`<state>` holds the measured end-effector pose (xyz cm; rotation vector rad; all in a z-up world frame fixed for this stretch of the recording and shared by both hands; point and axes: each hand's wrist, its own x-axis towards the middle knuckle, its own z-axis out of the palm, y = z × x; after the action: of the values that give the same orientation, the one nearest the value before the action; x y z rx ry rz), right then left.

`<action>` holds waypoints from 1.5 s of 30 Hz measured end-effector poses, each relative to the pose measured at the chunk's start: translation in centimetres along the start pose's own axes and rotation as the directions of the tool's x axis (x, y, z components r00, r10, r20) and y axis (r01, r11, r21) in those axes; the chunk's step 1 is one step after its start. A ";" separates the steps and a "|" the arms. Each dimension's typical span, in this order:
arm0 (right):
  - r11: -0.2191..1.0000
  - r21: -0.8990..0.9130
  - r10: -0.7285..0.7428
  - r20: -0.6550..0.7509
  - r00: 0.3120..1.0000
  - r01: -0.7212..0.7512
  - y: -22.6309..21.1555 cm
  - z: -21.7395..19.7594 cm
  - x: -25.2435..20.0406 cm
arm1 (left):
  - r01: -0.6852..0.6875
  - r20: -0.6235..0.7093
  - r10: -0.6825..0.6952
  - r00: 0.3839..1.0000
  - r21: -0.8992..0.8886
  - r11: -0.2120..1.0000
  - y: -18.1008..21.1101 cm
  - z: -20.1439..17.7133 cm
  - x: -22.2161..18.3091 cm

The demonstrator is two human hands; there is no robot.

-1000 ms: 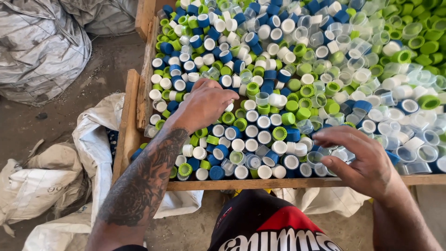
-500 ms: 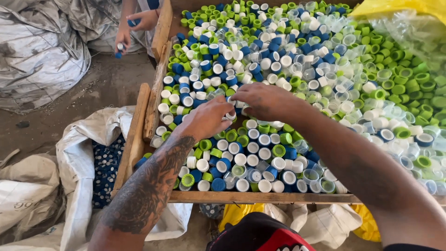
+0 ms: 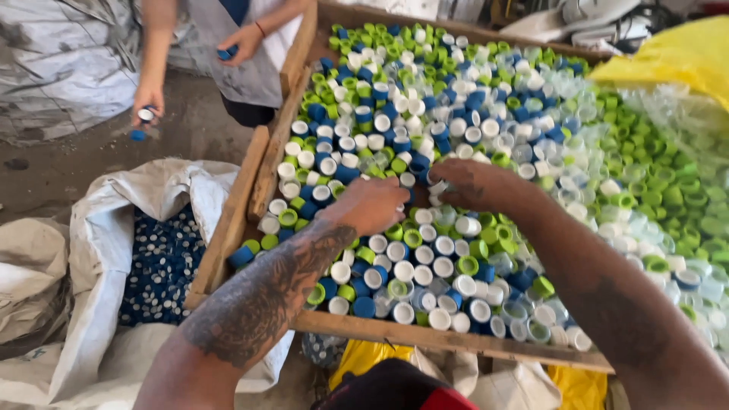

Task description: The person sorts plastic bottle caps by color from a mixed pile in a wooden tray. They pick clear and green caps, separate them by hand, and place them into large white sacks on the floor. A second person works alongside at the same tray.

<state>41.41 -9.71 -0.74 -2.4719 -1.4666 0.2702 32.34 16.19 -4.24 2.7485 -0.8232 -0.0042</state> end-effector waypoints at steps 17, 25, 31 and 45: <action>0.874 -0.067 0.480 -0.035 0.877 -0.481 -5.6 -3.6 -9.2 | 0.022 0.134 -0.025 0.991 0.024 0.999 1.1 -1.8 -0.5; 0.788 0.183 0.615 -0.201 0.762 -0.588 -5.5 -3.6 -13.7 | -0.151 -0.235 0.145 0.961 -0.006 0.988 1.7 -0.4 1.2; 0.830 0.169 0.557 -0.198 0.807 -0.532 -6.0 -4.9 -13.8 | -0.379 -0.189 0.430 0.883 0.256 0.889 4.3 1.1 5.8; 0.860 0.451 0.422 -0.368 0.828 -0.238 -6.5 -4.2 -13.8 | 0.020 -0.126 -0.111 0.986 -0.568 0.823 10.2 -4.1 4.7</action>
<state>30.62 -19.34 5.70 -2.2398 -0.6961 0.0257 31.10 6.49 2.67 2.1763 -0.5662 -0.0430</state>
